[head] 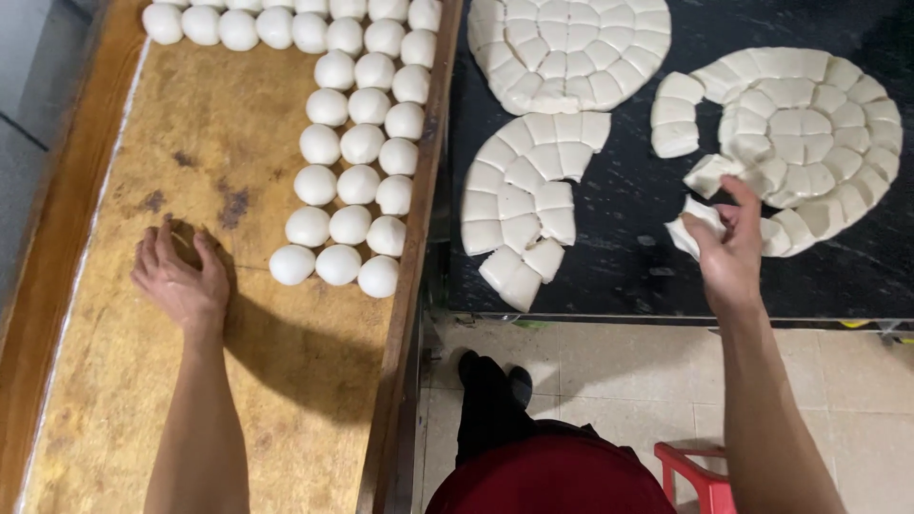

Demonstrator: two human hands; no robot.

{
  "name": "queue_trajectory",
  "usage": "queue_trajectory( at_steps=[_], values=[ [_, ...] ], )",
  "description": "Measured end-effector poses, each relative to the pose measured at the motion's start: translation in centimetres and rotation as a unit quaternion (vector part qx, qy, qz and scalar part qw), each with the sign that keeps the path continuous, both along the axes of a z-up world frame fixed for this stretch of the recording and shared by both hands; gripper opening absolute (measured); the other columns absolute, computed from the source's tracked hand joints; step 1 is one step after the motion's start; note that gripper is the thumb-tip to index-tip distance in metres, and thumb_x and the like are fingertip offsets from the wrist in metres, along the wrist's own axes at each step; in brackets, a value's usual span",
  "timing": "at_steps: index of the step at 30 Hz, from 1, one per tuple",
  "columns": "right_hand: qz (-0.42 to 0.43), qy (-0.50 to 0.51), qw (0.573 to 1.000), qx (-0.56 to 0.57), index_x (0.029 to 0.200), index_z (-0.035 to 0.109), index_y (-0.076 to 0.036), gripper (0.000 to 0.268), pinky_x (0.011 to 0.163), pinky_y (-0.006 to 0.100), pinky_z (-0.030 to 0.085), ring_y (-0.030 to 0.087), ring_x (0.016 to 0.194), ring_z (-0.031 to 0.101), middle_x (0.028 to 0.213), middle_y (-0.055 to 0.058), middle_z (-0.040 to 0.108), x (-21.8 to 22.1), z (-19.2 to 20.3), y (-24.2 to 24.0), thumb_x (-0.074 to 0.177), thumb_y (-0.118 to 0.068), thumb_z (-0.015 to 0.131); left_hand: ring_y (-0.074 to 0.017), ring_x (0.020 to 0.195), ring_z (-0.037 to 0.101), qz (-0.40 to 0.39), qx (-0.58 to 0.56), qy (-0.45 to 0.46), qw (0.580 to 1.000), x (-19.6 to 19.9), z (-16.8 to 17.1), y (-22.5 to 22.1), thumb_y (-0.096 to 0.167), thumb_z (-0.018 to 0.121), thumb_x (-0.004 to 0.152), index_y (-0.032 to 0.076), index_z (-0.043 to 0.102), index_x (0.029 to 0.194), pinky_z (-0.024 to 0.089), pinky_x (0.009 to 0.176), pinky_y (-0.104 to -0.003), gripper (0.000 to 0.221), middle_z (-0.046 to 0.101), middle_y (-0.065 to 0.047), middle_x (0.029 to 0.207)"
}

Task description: Organizing and shaping small dough balls on a wooden tray from pre-cut dough pieces.

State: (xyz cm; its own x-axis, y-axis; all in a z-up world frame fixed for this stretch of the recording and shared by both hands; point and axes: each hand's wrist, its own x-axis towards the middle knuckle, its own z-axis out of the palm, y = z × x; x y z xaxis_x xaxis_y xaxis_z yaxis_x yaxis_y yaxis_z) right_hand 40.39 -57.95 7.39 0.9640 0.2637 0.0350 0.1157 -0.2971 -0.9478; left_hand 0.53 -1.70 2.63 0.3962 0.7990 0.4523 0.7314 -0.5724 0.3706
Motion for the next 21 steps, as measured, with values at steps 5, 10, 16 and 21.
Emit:
queue_trajectory(
  at_steps=[5, 10, 16, 21],
  values=[
    [0.076, -0.245, 0.948, -0.186, 0.123, 0.065, -0.010, 0.025, 0.090, 0.039, 0.050, 0.028, 0.109, 0.058, 0.124, 0.015, 0.054, 1.2, -6.8, -2.2, 0.099, -0.014, 0.072, -0.0432, 0.145, 0.038, -0.002, 0.001, 0.003, 1.000, 0.1, -0.5, 0.2, 0.038, 0.064, 0.111, 0.001, 0.058, 0.149, 0.028, 0.122, -0.057, 0.053, 0.052, -0.024, 0.157],
    [0.014, -0.372, 0.882, -0.290, 0.100, 0.064, -0.007, 0.031, 0.090, 0.047, 0.044, 0.035, 0.100, 0.057, 0.107, 0.016, 0.058, 5.6, -7.1, 2.9, 0.096, -0.032, 0.082, -0.0446, 0.147, 0.036, 0.018, -0.002, 0.034, 0.999, -0.4, -1.4, 0.9, 0.038, 0.063, 0.111, -0.003, 0.056, 0.150, 0.026, 0.121, -0.059, 0.056, 0.051, -0.026, 0.156],
    [0.090, -0.398, 0.880, -0.243, 0.105, 0.063, -0.007, 0.028, 0.089, 0.043, 0.043, 0.028, 0.101, 0.053, 0.111, 0.012, 0.060, -2.6, -8.0, 3.7, 0.106, -0.033, 0.071, -0.0463, 0.145, 0.037, 0.017, -0.007, 0.036, 0.999, -0.5, -1.1, 0.7, 0.040, 0.063, 0.114, -0.002, 0.057, 0.151, 0.030, 0.120, -0.061, 0.056, 0.052, -0.026, 0.156],
    [0.140, -0.373, 0.853, -0.338, 0.094, 0.068, -0.012, 0.023, 0.084, 0.044, 0.044, 0.028, 0.097, 0.056, 0.105, 0.013, 0.060, -0.6, -7.3, -1.7, 0.093, -0.034, 0.075, -0.0473, 0.143, 0.039, 0.003, 0.011, 0.034, 0.999, -0.6, -1.5, 1.1, 0.038, 0.063, 0.114, -0.003, 0.059, 0.148, 0.030, 0.119, -0.062, 0.053, 0.054, -0.028, 0.153]
  ],
)
